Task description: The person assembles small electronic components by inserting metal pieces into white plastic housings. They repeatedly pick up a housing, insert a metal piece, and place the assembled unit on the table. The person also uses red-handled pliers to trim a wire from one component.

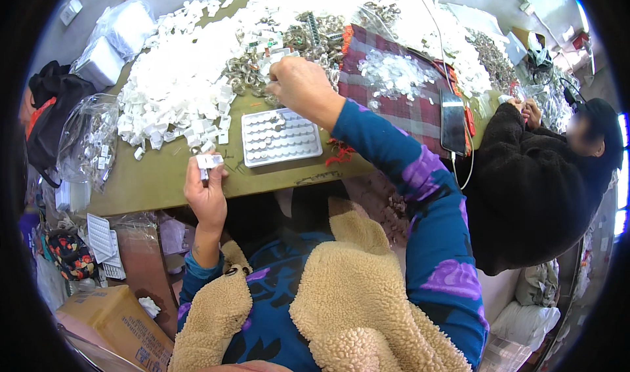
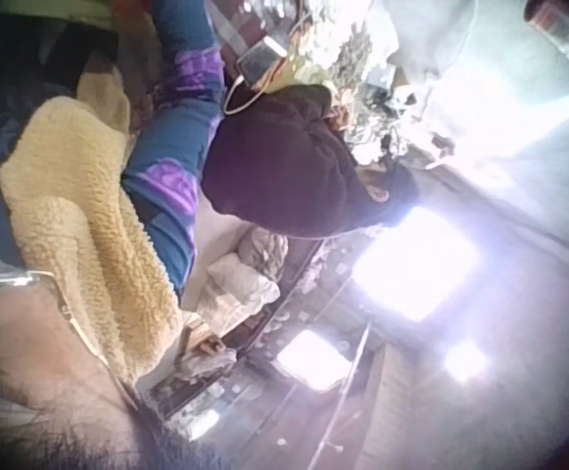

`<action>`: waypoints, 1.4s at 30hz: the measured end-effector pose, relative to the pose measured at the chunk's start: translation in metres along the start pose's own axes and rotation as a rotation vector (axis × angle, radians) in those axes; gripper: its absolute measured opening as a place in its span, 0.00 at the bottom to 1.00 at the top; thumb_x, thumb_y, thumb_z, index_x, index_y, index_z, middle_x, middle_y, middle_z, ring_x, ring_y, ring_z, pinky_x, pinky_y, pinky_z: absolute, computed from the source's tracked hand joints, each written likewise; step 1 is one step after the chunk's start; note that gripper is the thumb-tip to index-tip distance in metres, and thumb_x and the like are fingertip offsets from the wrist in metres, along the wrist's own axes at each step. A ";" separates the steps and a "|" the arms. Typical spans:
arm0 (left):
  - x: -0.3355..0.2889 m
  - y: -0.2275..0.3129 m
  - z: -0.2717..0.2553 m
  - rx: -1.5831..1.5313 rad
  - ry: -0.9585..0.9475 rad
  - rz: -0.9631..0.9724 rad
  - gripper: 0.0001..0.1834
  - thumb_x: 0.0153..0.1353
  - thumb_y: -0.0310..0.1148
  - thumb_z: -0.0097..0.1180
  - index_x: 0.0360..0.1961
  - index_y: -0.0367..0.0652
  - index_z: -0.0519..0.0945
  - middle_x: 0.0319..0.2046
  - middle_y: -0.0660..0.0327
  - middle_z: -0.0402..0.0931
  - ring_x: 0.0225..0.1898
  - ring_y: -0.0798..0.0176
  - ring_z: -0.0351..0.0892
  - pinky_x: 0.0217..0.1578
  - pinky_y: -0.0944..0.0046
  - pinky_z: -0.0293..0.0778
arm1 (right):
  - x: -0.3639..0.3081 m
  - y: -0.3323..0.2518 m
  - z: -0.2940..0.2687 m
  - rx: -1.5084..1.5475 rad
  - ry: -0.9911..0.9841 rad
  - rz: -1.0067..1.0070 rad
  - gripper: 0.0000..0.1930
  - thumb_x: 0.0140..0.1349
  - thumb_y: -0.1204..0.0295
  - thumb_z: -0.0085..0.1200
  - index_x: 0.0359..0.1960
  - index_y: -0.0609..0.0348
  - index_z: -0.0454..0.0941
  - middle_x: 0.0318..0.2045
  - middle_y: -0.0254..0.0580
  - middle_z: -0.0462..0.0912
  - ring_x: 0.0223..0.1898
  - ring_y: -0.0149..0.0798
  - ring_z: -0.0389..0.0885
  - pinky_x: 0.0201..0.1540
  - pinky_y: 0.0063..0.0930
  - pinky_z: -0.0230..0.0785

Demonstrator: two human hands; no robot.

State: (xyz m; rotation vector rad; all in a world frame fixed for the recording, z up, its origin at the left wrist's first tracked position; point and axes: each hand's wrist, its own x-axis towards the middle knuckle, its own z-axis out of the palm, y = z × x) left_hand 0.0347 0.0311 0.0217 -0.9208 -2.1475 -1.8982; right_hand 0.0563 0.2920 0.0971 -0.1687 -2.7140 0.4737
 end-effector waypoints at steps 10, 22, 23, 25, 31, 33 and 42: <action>-0.001 -0.004 -0.002 -0.015 -0.008 -0.028 0.11 0.64 0.23 0.59 0.46 0.30 0.76 0.32 0.61 0.73 0.27 0.70 0.74 0.29 0.70 0.72 | 0.011 0.022 0.019 0.121 0.017 0.016 0.09 0.57 0.73 0.61 0.35 0.65 0.76 0.35 0.54 0.80 0.39 0.57 0.81 0.43 0.45 0.72; -0.001 -0.006 -0.002 -0.183 0.007 -0.106 0.11 0.68 0.28 0.56 0.47 0.32 0.77 0.31 0.65 0.76 0.28 0.74 0.73 0.31 0.72 0.73 | 0.055 0.018 -0.028 0.402 0.078 -0.020 0.10 0.60 0.71 0.62 0.37 0.68 0.80 0.33 0.51 0.85 0.33 0.42 0.83 0.40 0.33 0.75; 0.000 -0.003 -0.002 -0.191 0.004 -0.095 0.11 0.69 0.29 0.56 0.47 0.32 0.77 0.31 0.65 0.76 0.28 0.74 0.74 0.31 0.72 0.73 | 0.055 0.013 -0.029 0.374 -0.006 -0.043 0.10 0.60 0.72 0.63 0.38 0.67 0.80 0.34 0.50 0.85 0.35 0.42 0.83 0.41 0.32 0.75; 0.002 0.009 -0.003 -0.273 0.014 -0.097 0.11 0.69 0.29 0.55 0.47 0.32 0.76 0.33 0.62 0.78 0.28 0.73 0.75 0.31 0.71 0.74 | 0.048 0.001 -0.037 0.487 0.073 -0.087 0.09 0.61 0.73 0.61 0.39 0.68 0.79 0.33 0.47 0.85 0.36 0.39 0.83 0.42 0.29 0.75; -0.018 0.076 -0.015 -0.512 -0.116 -0.046 0.15 0.70 0.32 0.53 0.49 0.29 0.73 0.57 0.43 0.73 0.33 0.64 0.81 0.32 0.65 0.83 | -0.050 -0.064 -0.048 0.547 -0.122 -0.303 0.08 0.59 0.79 0.60 0.40 0.66 0.77 0.32 0.46 0.83 0.35 0.40 0.84 0.39 0.32 0.76; -0.023 0.090 -0.015 -0.606 -0.211 -0.142 0.17 0.70 0.31 0.53 0.51 0.26 0.72 0.60 0.42 0.71 0.36 0.60 0.84 0.33 0.63 0.85 | -0.082 -0.078 -0.046 0.582 -0.127 -0.364 0.09 0.57 0.80 0.60 0.39 0.64 0.77 0.32 0.47 0.82 0.35 0.46 0.83 0.38 0.34 0.75; -0.039 0.078 -0.008 -0.712 -0.333 -0.409 0.17 0.71 0.34 0.52 0.52 0.29 0.72 0.42 0.50 0.80 0.39 0.58 0.84 0.38 0.60 0.85 | -0.107 -0.082 -0.034 0.579 -0.044 -0.337 0.14 0.55 0.81 0.61 0.45 0.63 0.78 0.32 0.44 0.81 0.34 0.41 0.82 0.39 0.30 0.75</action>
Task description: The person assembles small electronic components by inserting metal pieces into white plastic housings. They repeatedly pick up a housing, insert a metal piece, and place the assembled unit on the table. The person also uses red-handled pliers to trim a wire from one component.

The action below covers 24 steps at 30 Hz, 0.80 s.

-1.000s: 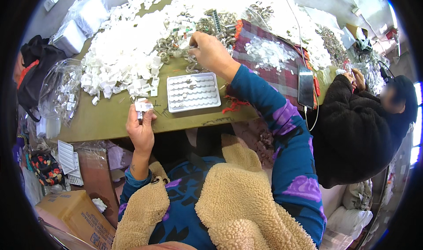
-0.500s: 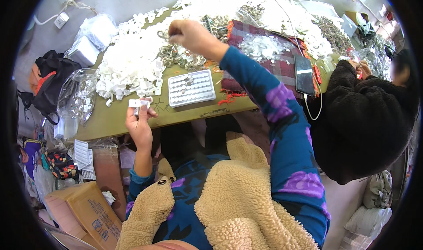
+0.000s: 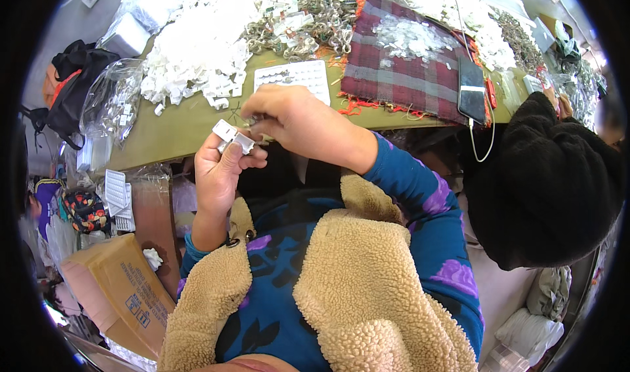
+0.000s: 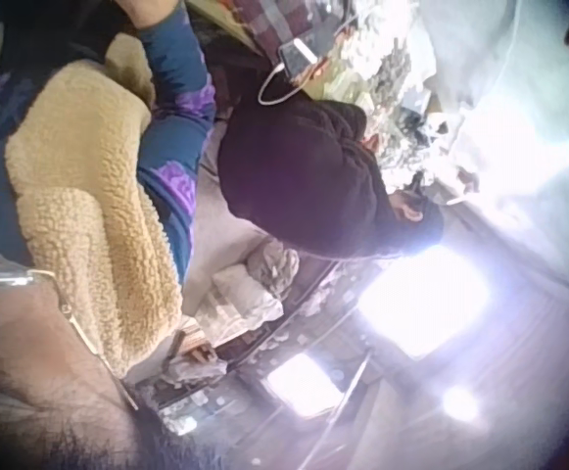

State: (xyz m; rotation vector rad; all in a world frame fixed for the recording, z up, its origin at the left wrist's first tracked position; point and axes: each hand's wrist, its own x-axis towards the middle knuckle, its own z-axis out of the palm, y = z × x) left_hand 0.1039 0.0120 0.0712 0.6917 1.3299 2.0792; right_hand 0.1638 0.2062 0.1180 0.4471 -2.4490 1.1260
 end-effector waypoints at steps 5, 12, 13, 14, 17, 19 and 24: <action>-0.003 -0.004 -0.005 -0.231 0.024 0.022 0.16 0.70 0.34 0.53 0.49 0.30 0.73 0.40 0.49 0.80 0.35 0.60 0.84 0.39 0.59 0.85 | -0.019 0.007 0.011 0.722 0.242 0.358 0.16 0.63 0.80 0.59 0.52 0.69 0.76 0.41 0.39 0.83 0.41 0.27 0.81 0.46 0.22 0.76; -0.007 -0.013 0.005 -0.012 0.020 0.021 0.16 0.70 0.35 0.54 0.49 0.31 0.73 0.41 0.50 0.80 0.35 0.61 0.83 0.39 0.60 0.84 | -0.038 0.005 0.044 0.899 0.301 0.516 0.10 0.64 0.74 0.60 0.43 0.68 0.81 0.34 0.37 0.84 0.33 0.24 0.80 0.38 0.19 0.75; -0.008 -0.015 0.007 0.013 0.019 0.017 0.16 0.70 0.35 0.54 0.50 0.31 0.73 0.42 0.51 0.80 0.36 0.62 0.83 0.40 0.61 0.83 | -0.038 0.005 0.045 0.914 0.308 0.510 0.09 0.65 0.74 0.60 0.43 0.68 0.80 0.34 0.37 0.84 0.32 0.24 0.79 0.37 0.18 0.75; -0.008 -0.017 0.008 0.005 0.005 0.016 0.17 0.70 0.35 0.54 0.50 0.31 0.73 0.42 0.51 0.80 0.36 0.62 0.83 0.40 0.61 0.83 | -0.037 0.005 0.047 0.933 0.318 0.477 0.09 0.65 0.75 0.59 0.43 0.68 0.80 0.34 0.36 0.83 0.32 0.24 0.79 0.35 0.18 0.75; -0.012 -0.022 0.013 -0.035 -0.057 -0.014 0.18 0.70 0.35 0.54 0.52 0.30 0.72 0.43 0.51 0.80 0.36 0.62 0.83 0.40 0.61 0.83 | -0.039 0.003 0.053 1.041 0.375 0.566 0.08 0.67 0.75 0.57 0.43 0.67 0.78 0.33 0.34 0.82 0.31 0.23 0.79 0.33 0.17 0.73; -0.015 -0.027 0.017 -0.073 -0.078 -0.087 0.20 0.70 0.35 0.53 0.55 0.30 0.71 0.44 0.51 0.80 0.36 0.61 0.83 0.40 0.61 0.83 | -0.042 0.002 0.057 1.078 0.389 0.578 0.08 0.68 0.74 0.56 0.44 0.66 0.77 0.33 0.34 0.81 0.30 0.23 0.78 0.31 0.16 0.73; -0.015 -0.029 0.020 -0.166 -0.093 -0.155 0.19 0.71 0.33 0.51 0.55 0.29 0.70 0.50 0.46 0.78 0.37 0.62 0.83 0.39 0.61 0.84 | -0.052 0.007 0.053 1.169 0.577 0.476 0.09 0.70 0.73 0.52 0.49 0.63 0.74 0.37 0.37 0.81 0.35 0.26 0.81 0.38 0.18 0.76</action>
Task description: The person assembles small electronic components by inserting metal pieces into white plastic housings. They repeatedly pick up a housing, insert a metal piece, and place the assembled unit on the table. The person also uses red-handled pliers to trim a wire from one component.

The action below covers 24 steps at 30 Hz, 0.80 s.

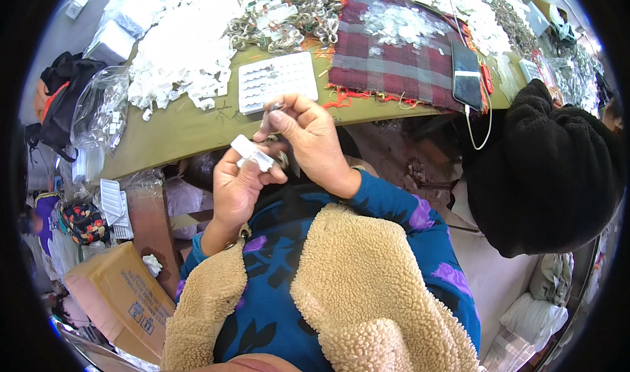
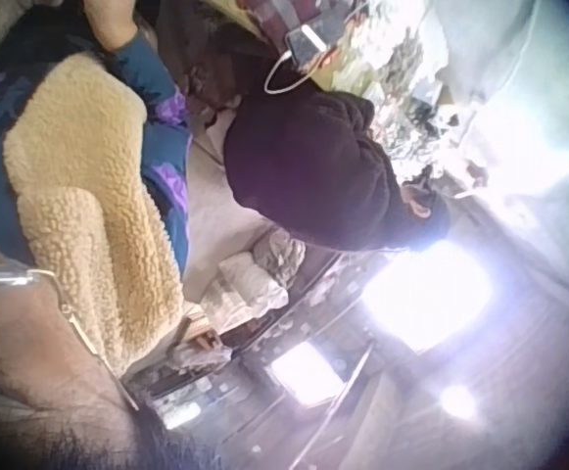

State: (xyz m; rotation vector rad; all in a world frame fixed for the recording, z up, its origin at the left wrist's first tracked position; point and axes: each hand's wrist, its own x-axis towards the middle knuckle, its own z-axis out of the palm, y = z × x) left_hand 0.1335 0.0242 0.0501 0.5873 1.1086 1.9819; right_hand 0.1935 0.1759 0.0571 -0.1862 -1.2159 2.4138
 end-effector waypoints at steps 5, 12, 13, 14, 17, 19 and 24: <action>0.010 0.010 -0.006 0.085 0.173 0.206 0.14 0.68 0.30 0.55 0.49 0.30 0.74 0.49 0.47 0.77 0.32 0.67 0.79 0.32 0.65 0.83 | -0.002 -0.022 -0.006 -0.126 -0.144 0.060 0.09 0.68 0.78 0.53 0.48 0.65 0.73 0.29 0.34 0.79 0.30 0.22 0.77 0.34 0.16 0.71; 0.013 0.014 -0.008 0.402 0.061 0.362 0.13 0.62 0.25 0.62 0.46 0.31 0.77 0.45 0.50 0.78 0.29 0.67 0.79 0.30 0.69 0.80 | -0.012 -0.031 0.005 -0.417 -0.175 0.203 0.09 0.61 0.82 0.58 0.43 0.66 0.75 0.30 0.34 0.81 0.31 0.21 0.77 0.33 0.16 0.69; 0.013 0.013 -0.008 0.397 0.042 0.375 0.13 0.62 0.25 0.62 0.46 0.32 0.77 0.45 0.51 0.79 0.29 0.68 0.80 0.30 0.69 0.80 | -0.011 -0.031 0.004 -0.471 -0.197 0.224 0.09 0.61 0.82 0.59 0.43 0.66 0.75 0.31 0.34 0.81 0.31 0.22 0.77 0.33 0.17 0.69; 0.013 0.013 -0.008 0.385 0.040 0.356 0.12 0.61 0.23 0.62 0.46 0.31 0.77 0.45 0.51 0.78 0.30 0.68 0.80 0.31 0.69 0.80 | -0.010 -0.030 0.001 -0.526 -0.218 0.246 0.09 0.61 0.82 0.59 0.42 0.65 0.75 0.31 0.34 0.81 0.31 0.22 0.76 0.33 0.18 0.69; 0.012 0.010 -0.007 0.345 0.058 0.303 0.11 0.61 0.18 0.61 0.45 0.30 0.77 0.44 0.54 0.77 0.31 0.68 0.79 0.32 0.70 0.80 | -0.008 -0.019 -0.004 -0.652 -0.242 0.151 0.10 0.64 0.82 0.54 0.47 0.66 0.73 0.29 0.32 0.79 0.29 0.22 0.75 0.31 0.19 0.69; 0.011 0.009 -0.005 0.309 0.107 0.231 0.11 0.61 0.18 0.60 0.45 0.31 0.77 0.42 0.55 0.78 0.30 0.69 0.78 0.32 0.70 0.80 | -0.007 -0.013 -0.008 -0.762 -0.242 0.121 0.16 0.65 0.83 0.50 0.55 0.66 0.69 0.28 0.38 0.80 0.30 0.31 0.80 0.35 0.24 0.73; 0.010 0.001 0.001 0.304 0.119 0.072 0.11 0.61 0.19 0.61 0.45 0.33 0.77 0.38 0.61 0.79 0.30 0.73 0.78 0.31 0.71 0.79 | -0.010 -0.002 -0.011 -1.176 -0.285 -0.096 0.29 0.57 0.84 0.49 0.63 0.65 0.59 0.30 0.63 0.81 0.34 0.63 0.82 0.34 0.49 0.73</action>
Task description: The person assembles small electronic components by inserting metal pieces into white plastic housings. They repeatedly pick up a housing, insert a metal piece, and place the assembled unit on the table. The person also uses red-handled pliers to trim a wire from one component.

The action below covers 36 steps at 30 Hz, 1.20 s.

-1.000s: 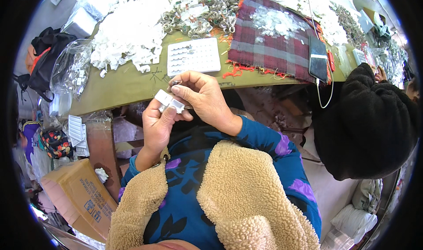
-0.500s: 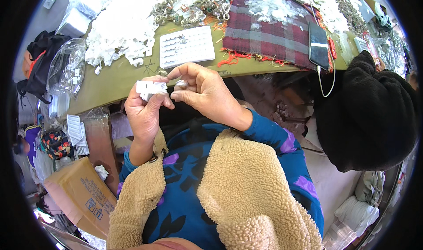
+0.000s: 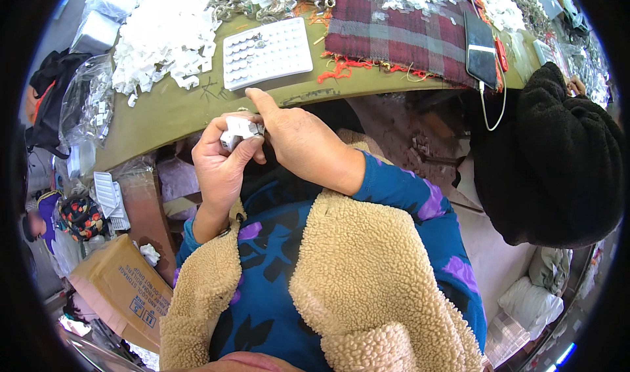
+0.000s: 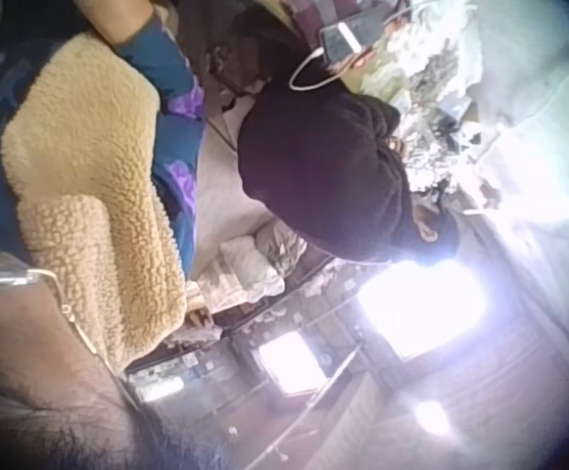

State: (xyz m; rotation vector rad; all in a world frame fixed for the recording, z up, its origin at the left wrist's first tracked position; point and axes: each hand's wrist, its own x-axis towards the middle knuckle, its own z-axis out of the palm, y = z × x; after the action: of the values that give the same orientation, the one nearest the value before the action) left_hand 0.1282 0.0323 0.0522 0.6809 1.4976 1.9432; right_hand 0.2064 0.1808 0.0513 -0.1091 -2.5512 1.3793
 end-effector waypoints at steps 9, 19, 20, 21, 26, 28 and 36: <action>0.001 -0.012 -0.012 0.006 0.013 0.199 0.13 0.58 0.14 0.60 0.44 0.33 0.77 0.46 0.54 0.77 0.37 0.72 0.78 0.37 0.73 0.77 | -0.001 -0.005 -0.008 0.610 -0.063 0.195 0.27 0.63 0.82 0.51 0.64 0.66 0.61 0.37 0.50 0.83 0.36 0.37 0.82 0.40 0.29 0.76; -0.002 -0.014 -0.017 0.374 -0.056 0.477 0.16 0.52 0.14 0.65 0.42 0.35 0.77 0.44 0.51 0.79 0.34 0.68 0.81 0.35 0.71 0.80 | -0.005 -0.003 -0.012 0.915 -0.088 0.386 0.11 0.67 0.70 0.57 0.40 0.68 0.78 0.29 0.36 0.82 0.26 0.22 0.77 0.28 0.15 0.70; -0.003 -0.013 -0.016 0.275 -0.053 0.408 0.15 0.54 0.14 0.64 0.42 0.35 0.77 0.45 0.51 0.79 0.34 0.68 0.81 0.34 0.71 0.81 | -0.006 -0.003 -0.011 0.917 -0.070 0.387 0.10 0.67 0.70 0.57 0.40 0.68 0.78 0.29 0.36 0.82 0.26 0.22 0.77 0.27 0.14 0.70; -0.004 -0.013 -0.015 0.172 -0.050 0.353 0.15 0.55 0.15 0.64 0.43 0.35 0.76 0.46 0.50 0.78 0.34 0.68 0.81 0.33 0.71 0.81 | -0.007 -0.003 -0.011 0.915 -0.059 0.394 0.10 0.67 0.71 0.57 0.41 0.68 0.78 0.29 0.36 0.82 0.25 0.22 0.76 0.27 0.14 0.69; -0.006 -0.008 -0.012 -0.131 0.030 0.085 0.12 0.60 0.18 0.61 0.45 0.33 0.75 0.47 0.51 0.77 0.34 0.67 0.81 0.33 0.69 0.82 | -0.010 -0.006 -0.006 0.926 0.065 0.302 0.08 0.65 0.76 0.58 0.42 0.69 0.77 0.29 0.36 0.82 0.25 0.21 0.76 0.27 0.14 0.70; -0.006 -0.009 -0.010 -0.068 0.001 0.126 0.12 0.60 0.17 0.61 0.44 0.33 0.76 0.45 0.52 0.77 0.35 0.67 0.81 0.34 0.69 0.81 | -0.010 -0.008 -0.004 0.880 0.088 0.244 0.09 0.64 0.77 0.59 0.42 0.69 0.77 0.29 0.36 0.82 0.26 0.21 0.77 0.28 0.14 0.70; -0.003 -0.014 -0.018 0.583 -0.019 0.438 0.13 0.53 0.15 0.63 0.40 0.37 0.79 0.41 0.60 0.78 0.36 0.72 0.78 0.36 0.73 0.75 | -0.013 -0.004 0.002 0.162 0.136 -0.079 0.07 0.60 0.80 0.56 0.40 0.66 0.76 0.27 0.46 0.80 0.28 0.35 0.83 0.32 0.26 0.75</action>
State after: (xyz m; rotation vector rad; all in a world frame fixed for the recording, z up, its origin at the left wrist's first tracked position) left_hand 0.1195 0.0210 0.0344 1.3689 2.0585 1.7719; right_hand 0.2191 0.1749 0.0509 -0.0694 -2.2996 1.4886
